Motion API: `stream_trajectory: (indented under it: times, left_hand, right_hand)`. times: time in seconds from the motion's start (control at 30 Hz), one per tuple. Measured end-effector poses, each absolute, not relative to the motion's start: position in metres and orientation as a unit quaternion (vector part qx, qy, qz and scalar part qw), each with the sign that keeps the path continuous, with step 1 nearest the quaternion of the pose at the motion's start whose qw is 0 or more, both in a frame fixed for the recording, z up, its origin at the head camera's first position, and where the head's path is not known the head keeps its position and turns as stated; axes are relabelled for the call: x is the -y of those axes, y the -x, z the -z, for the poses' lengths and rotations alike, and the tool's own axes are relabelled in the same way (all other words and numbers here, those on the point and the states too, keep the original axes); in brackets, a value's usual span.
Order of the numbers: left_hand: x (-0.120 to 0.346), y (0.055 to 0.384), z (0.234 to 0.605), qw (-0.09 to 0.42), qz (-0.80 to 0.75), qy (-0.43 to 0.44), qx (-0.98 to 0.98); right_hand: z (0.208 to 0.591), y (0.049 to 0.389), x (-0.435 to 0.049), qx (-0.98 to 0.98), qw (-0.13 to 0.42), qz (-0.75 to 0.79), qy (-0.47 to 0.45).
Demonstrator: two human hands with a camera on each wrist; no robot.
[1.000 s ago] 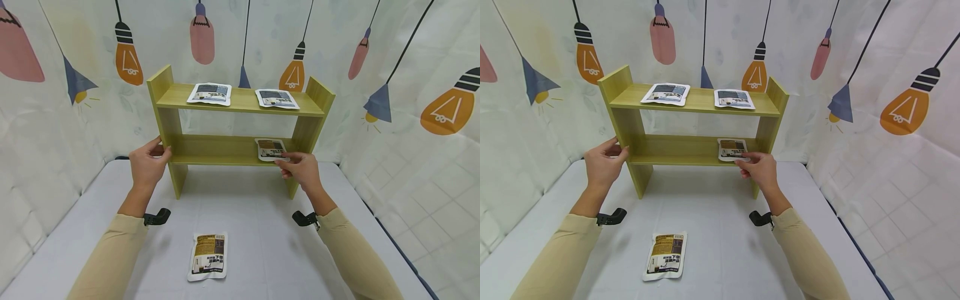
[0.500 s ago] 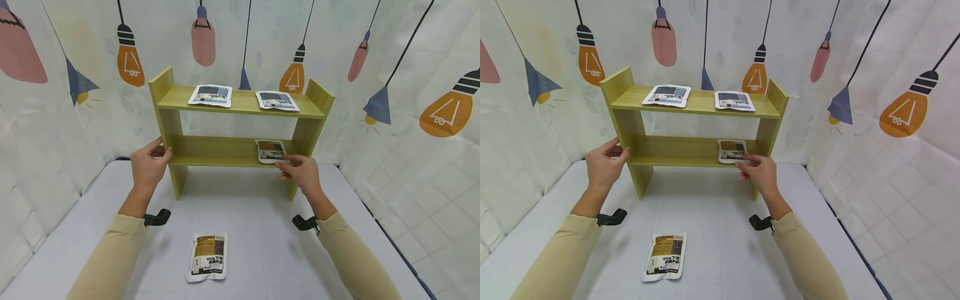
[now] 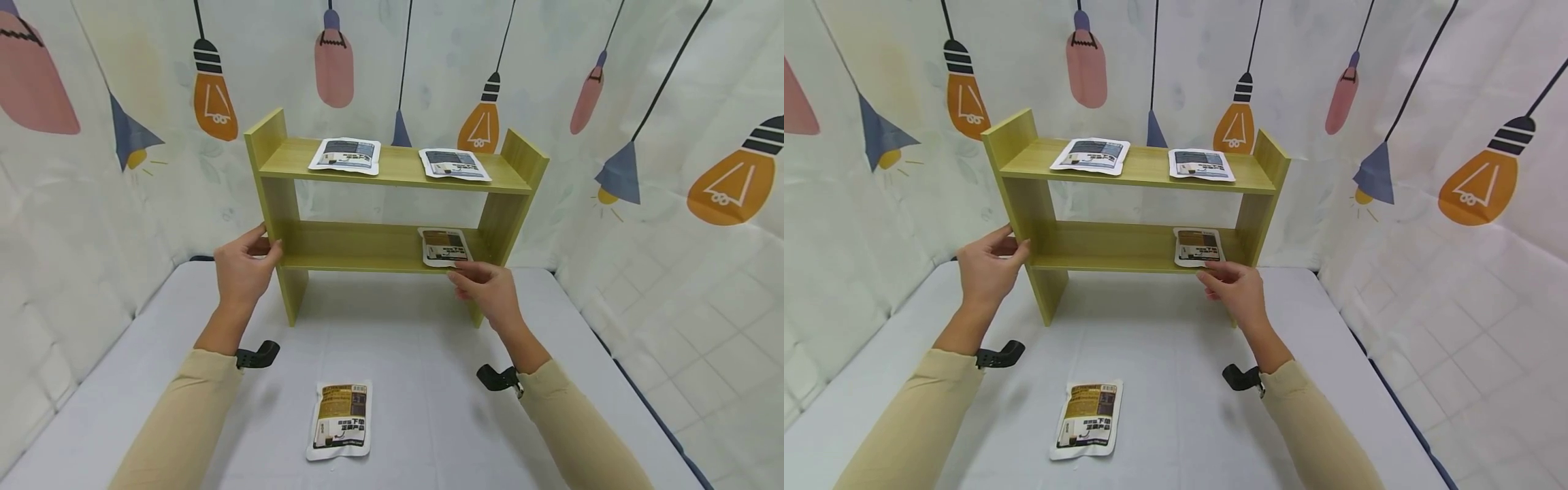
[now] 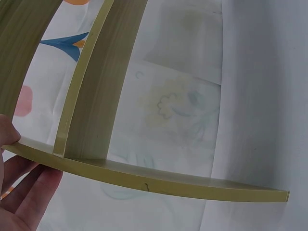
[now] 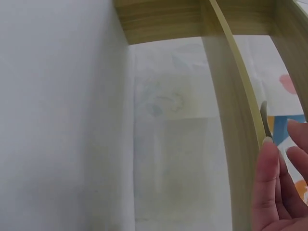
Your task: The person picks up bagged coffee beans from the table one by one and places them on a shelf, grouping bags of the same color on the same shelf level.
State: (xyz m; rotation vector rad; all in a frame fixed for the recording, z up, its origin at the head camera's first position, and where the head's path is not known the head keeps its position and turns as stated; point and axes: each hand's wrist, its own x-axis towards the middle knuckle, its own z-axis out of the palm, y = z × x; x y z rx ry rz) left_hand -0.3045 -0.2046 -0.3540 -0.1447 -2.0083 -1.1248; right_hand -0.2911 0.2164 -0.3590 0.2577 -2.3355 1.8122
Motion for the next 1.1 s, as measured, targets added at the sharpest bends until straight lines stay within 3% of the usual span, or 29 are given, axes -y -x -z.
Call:
stream_trajectory:
  times: [0.33, 1.1]
  left_hand:
    - [0.205, 0.304, 0.354, 0.402, 0.446, 0.055, 0.797]
    - [0.206, 0.304, 0.353, 0.397, 0.441, 0.052, 0.803]
  right_hand:
    - [0.374, 0.276, -0.208, 0.795, 0.085, -0.593, -0.096]
    - [0.416, 0.224, -0.173, 0.779, -0.012, -0.621, -0.087]
